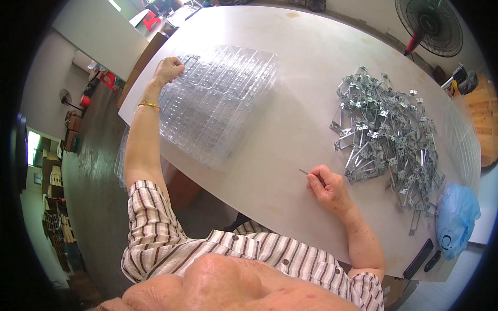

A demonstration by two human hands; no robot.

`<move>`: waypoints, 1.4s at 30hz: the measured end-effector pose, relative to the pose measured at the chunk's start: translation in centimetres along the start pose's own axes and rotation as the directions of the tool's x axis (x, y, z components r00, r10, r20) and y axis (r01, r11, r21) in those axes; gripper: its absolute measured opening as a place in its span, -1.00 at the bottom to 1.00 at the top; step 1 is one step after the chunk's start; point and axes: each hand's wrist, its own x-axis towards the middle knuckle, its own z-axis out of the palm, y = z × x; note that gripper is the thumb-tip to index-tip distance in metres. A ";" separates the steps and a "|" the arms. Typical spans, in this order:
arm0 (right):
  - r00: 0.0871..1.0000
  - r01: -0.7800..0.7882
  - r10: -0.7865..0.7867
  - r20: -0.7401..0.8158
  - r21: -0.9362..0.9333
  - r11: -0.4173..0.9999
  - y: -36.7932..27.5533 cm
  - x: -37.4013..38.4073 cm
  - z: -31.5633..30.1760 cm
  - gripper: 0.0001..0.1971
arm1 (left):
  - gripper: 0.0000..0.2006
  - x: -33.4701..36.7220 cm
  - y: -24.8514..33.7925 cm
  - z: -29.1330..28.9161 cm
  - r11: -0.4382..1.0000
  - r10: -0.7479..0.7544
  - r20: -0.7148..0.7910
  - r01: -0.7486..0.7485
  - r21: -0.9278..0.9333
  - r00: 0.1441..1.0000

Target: The person assembles metal components by inserting metal pins into metal frames by hand, then places the assembled pieces into slots in a plastic tray.

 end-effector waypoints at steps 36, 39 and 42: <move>1.000 -0.008 0.008 0.005 0.024 1.000 0.1 -0.1 0.0 -0.89 | -0.81 0.6 -1.3 1.4 0.960 0.172 -0.109 -0.142 0.242 0.979; 1.000 -0.011 0.011 0.006 0.021 1.000 0.0 0.0 -0.1 -0.88 | -0.79 0.3 -0.7 1.3 0.954 0.171 -0.132 -0.130 0.271 0.976; 1.000 -0.021 0.021 0.002 0.040 0.999 0.1 0.1 -0.1 -0.87 | -0.78 -0.9 1.2 0.3 0.944 0.175 -0.179 -0.113 0.311 0.968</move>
